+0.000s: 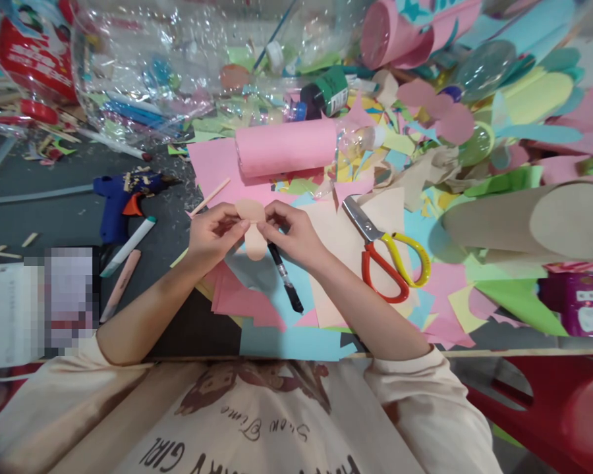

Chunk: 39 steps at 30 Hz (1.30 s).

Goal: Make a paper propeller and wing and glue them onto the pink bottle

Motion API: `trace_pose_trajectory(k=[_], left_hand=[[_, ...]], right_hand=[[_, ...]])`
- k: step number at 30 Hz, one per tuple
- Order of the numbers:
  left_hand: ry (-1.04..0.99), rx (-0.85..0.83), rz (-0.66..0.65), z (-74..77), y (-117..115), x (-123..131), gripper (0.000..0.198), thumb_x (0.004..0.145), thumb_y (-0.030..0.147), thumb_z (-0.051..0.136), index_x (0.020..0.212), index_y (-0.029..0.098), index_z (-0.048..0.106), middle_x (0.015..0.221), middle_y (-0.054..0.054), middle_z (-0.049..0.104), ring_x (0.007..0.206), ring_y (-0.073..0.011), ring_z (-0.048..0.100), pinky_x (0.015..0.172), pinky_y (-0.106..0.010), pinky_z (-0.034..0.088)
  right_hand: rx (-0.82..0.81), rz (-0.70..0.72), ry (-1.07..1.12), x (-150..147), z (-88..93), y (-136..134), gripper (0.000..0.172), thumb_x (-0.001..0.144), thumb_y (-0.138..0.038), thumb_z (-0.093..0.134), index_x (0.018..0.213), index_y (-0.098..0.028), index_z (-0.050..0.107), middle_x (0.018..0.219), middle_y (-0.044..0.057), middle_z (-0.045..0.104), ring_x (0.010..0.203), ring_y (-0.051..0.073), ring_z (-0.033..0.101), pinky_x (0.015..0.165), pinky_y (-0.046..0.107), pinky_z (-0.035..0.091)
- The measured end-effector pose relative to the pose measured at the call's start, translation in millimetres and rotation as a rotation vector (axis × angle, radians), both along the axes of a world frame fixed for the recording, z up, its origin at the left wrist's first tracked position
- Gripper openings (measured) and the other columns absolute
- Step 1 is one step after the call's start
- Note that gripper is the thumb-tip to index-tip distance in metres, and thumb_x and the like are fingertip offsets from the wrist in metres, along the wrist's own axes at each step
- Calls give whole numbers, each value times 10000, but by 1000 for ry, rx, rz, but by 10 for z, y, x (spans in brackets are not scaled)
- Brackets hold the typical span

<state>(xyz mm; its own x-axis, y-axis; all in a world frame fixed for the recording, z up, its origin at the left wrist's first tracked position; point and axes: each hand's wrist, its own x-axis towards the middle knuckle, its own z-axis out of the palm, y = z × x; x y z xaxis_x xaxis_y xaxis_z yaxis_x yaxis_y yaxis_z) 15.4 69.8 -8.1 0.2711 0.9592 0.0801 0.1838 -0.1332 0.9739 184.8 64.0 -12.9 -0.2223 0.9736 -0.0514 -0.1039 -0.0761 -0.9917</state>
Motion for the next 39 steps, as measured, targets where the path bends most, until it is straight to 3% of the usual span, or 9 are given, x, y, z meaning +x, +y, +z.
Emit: trace_pose_trajectory(k=[6,12,17,21,30,39], left_hand=[[40,37,-47,56,-5,-10,191,825,239,569,842,203,756,917,-48,784,840,-158,725,726,-236,572],[2,8,-64,47,6,-26,404,888,527,533,803,193,745,816,-62,760,815,-173,718,686,-245,561],[-14,-25,-13,-12,18,-2,279,822,444,658,917,184,688,870,-39,746,788,-147,711,698,-229,566],[-26,-57,-6,-10,16,12,222,815,387,657,875,175,680,831,-34,744,764,-141,710,694,-225,567],[23,-6,42,-2,0,6,227,848,388,642,859,168,693,815,-34,753,739,-137,711,647,-204,551],[89,60,26,24,-16,7,208,866,385,638,870,187,700,830,-19,761,747,-130,720,664,-194,553]], right_hand=[[-11,-3,-5,20,27,13,437,691,-610,749,713,-198,607,686,-25,598,638,113,529,621,277,417],[30,-13,-31,12,37,12,397,711,-585,749,711,-208,627,705,-15,610,669,128,566,648,295,452],[96,-53,-38,-3,28,12,355,725,-559,751,693,-217,661,719,3,639,713,150,599,687,321,475],[74,-87,-19,-12,30,10,344,707,-546,771,684,-219,669,728,5,650,712,146,606,696,322,493],[60,-76,6,21,29,-6,260,741,-446,763,759,-207,661,731,-14,650,674,119,598,640,280,486],[132,-97,-54,-9,-7,-18,344,728,-520,767,784,-213,625,639,-53,563,575,92,521,550,246,441]])
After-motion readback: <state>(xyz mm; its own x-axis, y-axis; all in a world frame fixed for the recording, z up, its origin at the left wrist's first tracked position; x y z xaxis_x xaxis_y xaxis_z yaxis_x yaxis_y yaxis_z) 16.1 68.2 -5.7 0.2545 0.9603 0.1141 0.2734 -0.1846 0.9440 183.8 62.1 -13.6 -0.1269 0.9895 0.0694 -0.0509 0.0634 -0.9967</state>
